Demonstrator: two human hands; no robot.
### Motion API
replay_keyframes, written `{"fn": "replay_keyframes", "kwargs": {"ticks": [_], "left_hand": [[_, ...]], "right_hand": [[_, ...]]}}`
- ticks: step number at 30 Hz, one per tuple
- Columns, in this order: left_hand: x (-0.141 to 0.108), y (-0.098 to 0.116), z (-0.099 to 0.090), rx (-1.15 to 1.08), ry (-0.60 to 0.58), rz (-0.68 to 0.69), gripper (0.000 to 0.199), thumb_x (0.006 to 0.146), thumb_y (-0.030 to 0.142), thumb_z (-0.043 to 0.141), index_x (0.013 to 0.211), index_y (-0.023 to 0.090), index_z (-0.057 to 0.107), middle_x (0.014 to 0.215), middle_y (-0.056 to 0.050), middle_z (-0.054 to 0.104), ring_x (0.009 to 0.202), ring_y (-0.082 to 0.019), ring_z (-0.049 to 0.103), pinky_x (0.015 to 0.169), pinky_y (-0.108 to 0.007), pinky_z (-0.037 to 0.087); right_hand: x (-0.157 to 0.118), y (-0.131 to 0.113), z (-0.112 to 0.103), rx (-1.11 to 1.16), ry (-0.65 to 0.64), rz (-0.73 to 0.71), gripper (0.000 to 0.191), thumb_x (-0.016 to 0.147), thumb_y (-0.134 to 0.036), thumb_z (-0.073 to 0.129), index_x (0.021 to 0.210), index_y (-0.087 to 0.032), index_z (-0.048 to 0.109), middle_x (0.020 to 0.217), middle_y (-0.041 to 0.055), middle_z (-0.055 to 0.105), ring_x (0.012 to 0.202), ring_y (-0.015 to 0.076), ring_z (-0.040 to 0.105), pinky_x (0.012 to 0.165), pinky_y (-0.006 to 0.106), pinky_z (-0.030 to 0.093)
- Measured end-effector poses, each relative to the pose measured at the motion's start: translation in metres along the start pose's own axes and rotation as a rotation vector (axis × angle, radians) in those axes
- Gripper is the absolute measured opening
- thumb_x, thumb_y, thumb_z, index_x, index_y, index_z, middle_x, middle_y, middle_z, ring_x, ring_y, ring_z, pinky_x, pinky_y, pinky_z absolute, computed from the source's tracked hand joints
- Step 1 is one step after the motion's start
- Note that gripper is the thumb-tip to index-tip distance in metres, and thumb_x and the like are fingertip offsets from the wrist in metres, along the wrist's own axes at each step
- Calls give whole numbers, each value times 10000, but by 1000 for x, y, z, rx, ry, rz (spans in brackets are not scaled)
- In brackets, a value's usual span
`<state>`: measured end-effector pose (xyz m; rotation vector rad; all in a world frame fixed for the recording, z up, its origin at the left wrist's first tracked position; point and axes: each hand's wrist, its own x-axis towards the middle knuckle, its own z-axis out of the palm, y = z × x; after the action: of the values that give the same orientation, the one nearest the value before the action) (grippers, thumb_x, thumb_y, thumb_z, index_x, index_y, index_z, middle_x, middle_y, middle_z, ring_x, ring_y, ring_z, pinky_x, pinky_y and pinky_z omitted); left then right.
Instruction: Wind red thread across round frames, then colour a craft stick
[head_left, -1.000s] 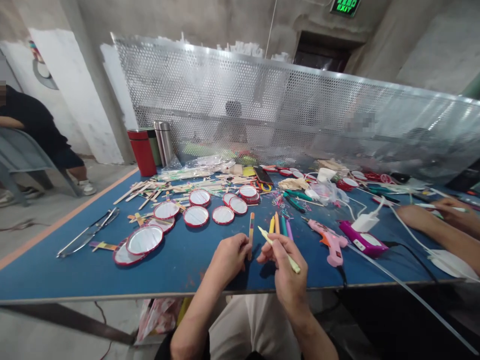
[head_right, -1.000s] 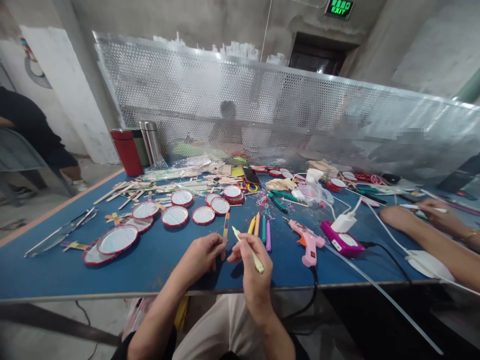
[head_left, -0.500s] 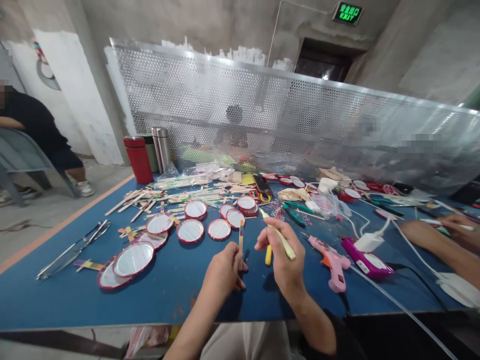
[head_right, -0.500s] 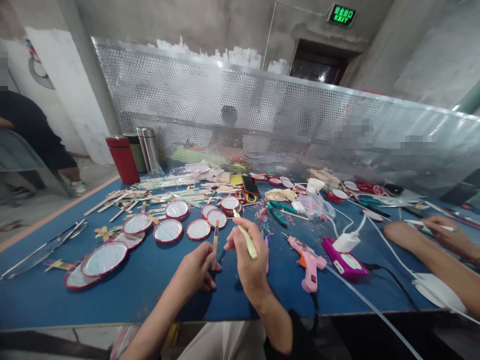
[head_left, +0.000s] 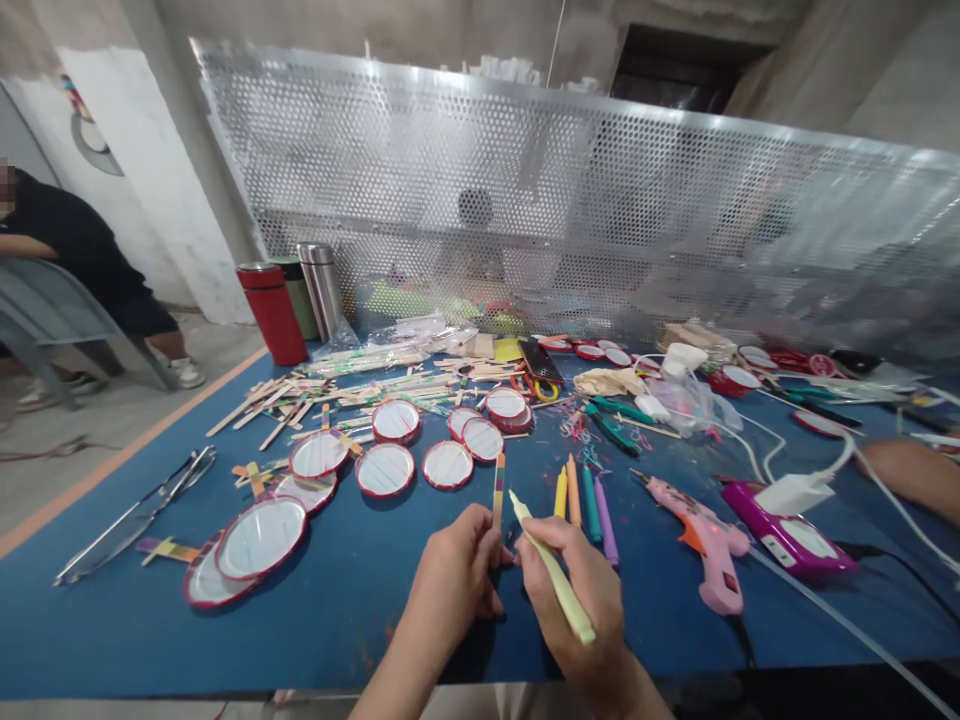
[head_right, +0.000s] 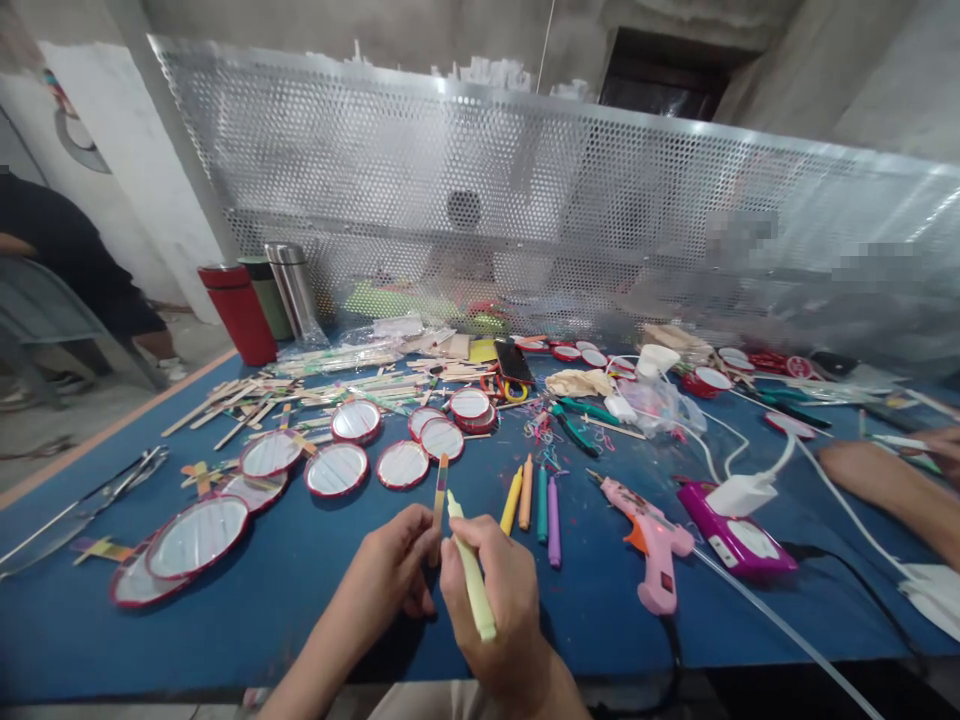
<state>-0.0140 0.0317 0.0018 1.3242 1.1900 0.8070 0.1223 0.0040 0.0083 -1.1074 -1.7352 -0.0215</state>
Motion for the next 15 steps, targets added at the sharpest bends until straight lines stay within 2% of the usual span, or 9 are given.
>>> {"fn": "replay_keyframes", "kwargs": {"ticks": [5,10,15], "left_hand": [[0,1,0,1,-4,-9,209,836,416,435,760,223,464,542,62,556,350,-103,563,319,-164,393],[-1,1,1,35,14,-2,221,844,436,417,784,232,477,438,74,514,343,-125,549,336,-183,401],[-2,1,-1,45,23,12,214,848,432,417,795,237,489,434,71,519,348,-129,545,347,-189,398]], "right_hand": [[3,-2,-2,30,-54,-52,171,880,-152,512,1039,-191,563,861,58,698,770,176,690,706,270,538],[7,-4,-1,55,-111,-74,173,889,-136,489,1044,-190,544,852,62,695,775,181,693,670,256,535],[8,-3,1,62,-136,-60,162,891,-149,490,1039,-199,536,845,55,691,758,177,689,667,257,536]]}}
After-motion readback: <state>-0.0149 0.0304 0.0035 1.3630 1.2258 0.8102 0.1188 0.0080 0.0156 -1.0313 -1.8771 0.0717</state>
